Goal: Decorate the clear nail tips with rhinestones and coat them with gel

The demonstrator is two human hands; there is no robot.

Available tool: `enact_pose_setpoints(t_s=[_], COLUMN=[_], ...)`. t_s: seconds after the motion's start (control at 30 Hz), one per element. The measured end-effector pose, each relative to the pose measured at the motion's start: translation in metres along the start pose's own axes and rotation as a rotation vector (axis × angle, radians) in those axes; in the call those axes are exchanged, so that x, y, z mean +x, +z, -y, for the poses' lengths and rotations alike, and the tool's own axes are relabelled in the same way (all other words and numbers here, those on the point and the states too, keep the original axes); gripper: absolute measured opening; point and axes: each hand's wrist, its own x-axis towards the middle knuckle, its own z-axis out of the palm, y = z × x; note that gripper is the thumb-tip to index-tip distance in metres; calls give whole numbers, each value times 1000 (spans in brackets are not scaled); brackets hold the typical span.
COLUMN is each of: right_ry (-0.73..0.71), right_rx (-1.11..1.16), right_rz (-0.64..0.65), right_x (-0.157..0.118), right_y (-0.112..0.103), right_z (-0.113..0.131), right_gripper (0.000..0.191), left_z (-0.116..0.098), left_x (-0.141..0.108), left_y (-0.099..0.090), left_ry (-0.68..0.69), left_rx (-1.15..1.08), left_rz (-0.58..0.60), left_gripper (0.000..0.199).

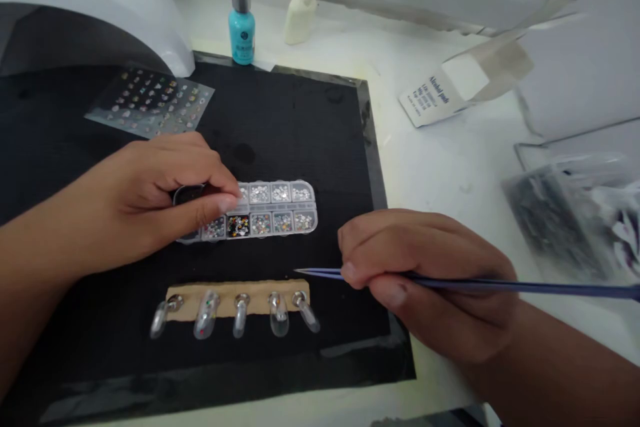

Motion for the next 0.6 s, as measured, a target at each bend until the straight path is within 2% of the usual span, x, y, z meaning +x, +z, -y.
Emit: enact_pose_setpoints(t_s=[0.33,0.5,0.6], right_ry=[46,46,32], right_rx=[-147,-126,-126], right_rz=[7,64,143], right_x=[-2,-3,-1], right_y=[-4,-4,-5], right_z=[6,5,0], right_gripper=[22,22,24], left_z=[-1,-1,0], left_x=[0,0,-1], left_y=[-2,-2,-2], left_ry=[44,52,49], left_rx=[7,26,32], left_rz=[14,11,16], left_gripper=[24,25,26])
